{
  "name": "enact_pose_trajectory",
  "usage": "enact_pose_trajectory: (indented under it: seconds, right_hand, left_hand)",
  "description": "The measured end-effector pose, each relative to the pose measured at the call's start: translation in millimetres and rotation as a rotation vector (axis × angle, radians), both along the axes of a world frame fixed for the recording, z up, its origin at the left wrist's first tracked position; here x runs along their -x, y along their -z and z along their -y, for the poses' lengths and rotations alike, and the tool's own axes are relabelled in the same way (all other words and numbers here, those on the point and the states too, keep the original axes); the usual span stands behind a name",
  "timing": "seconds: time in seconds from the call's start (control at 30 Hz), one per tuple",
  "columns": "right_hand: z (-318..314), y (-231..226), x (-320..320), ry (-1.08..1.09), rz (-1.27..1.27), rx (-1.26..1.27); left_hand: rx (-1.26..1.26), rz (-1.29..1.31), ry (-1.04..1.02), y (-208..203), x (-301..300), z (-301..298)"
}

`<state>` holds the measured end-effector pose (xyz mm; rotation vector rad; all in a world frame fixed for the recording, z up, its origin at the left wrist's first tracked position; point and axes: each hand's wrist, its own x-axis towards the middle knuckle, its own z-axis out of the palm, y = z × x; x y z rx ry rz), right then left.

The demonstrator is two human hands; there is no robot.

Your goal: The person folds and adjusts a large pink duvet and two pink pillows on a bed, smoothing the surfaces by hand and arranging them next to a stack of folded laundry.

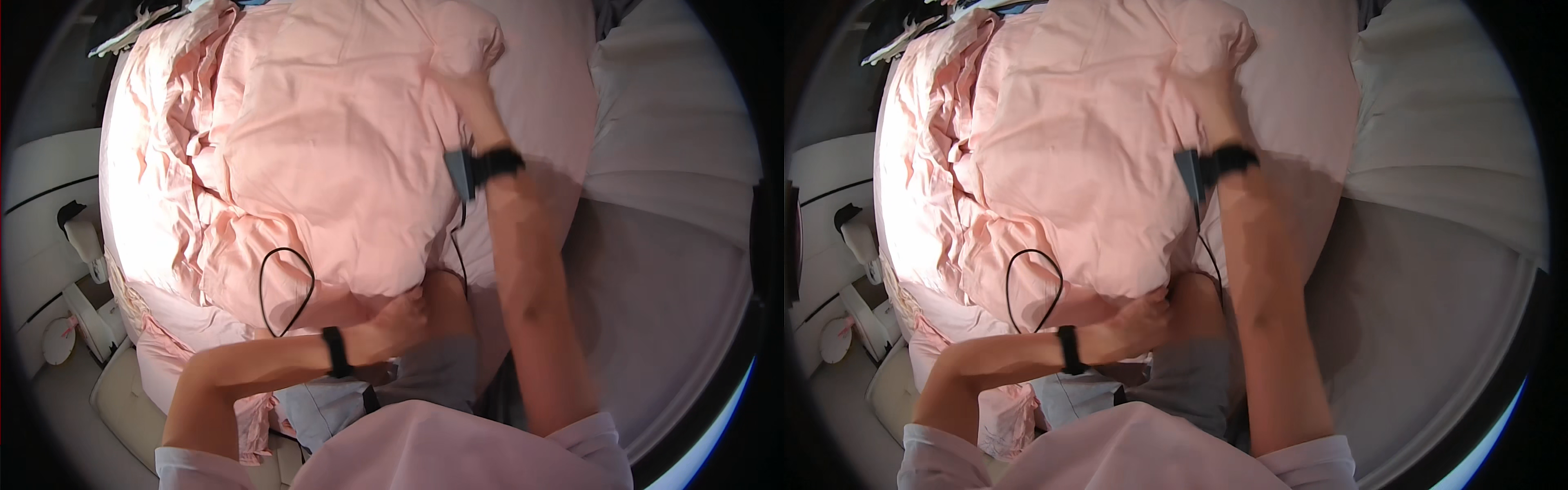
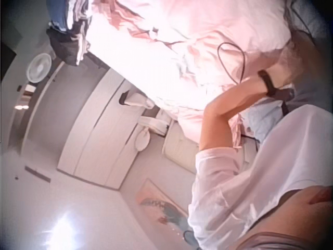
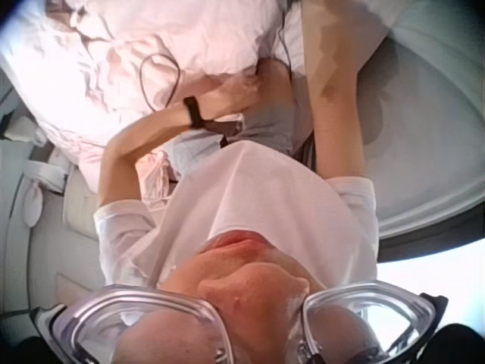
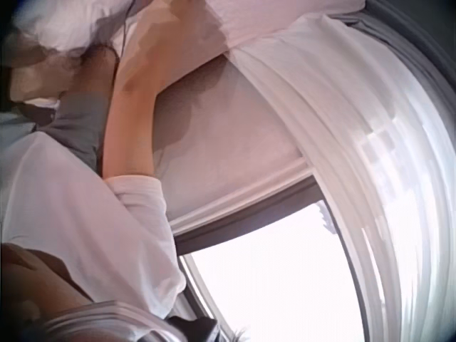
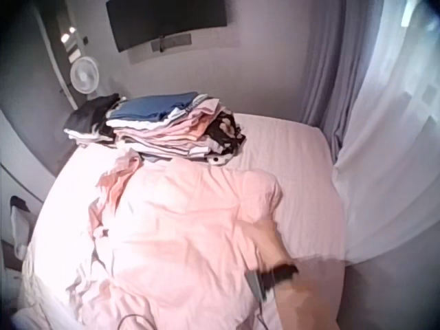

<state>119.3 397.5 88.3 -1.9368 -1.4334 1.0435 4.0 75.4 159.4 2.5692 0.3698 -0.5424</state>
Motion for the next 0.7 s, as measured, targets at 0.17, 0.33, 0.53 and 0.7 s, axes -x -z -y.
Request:
enact_pose_trajectory:
  seconds: [0.17, 0.33, 0.53, 0.7]
  right_hand:
    - [100, -1, 13, 0.006, 0.186, -0.030]
    - [112, 0, 36, 0.219, 0.188, -0.055]
    - [181, -11, 49, 0.001, 0.198, 0.152]
    - [205, -14, 80, 0.156, -0.284, -0.007]
  left_hand:
    - [-0.233, 0.561, -1.110, -34, 35, -85]
    - [-0.568, 0.368, -1.072, 21, 74, -128]
    - [-0.428, 0.418, -0.891, 19, 146, -122]
    - [-0.694, 0.277, -0.595, 39, 221, -137]
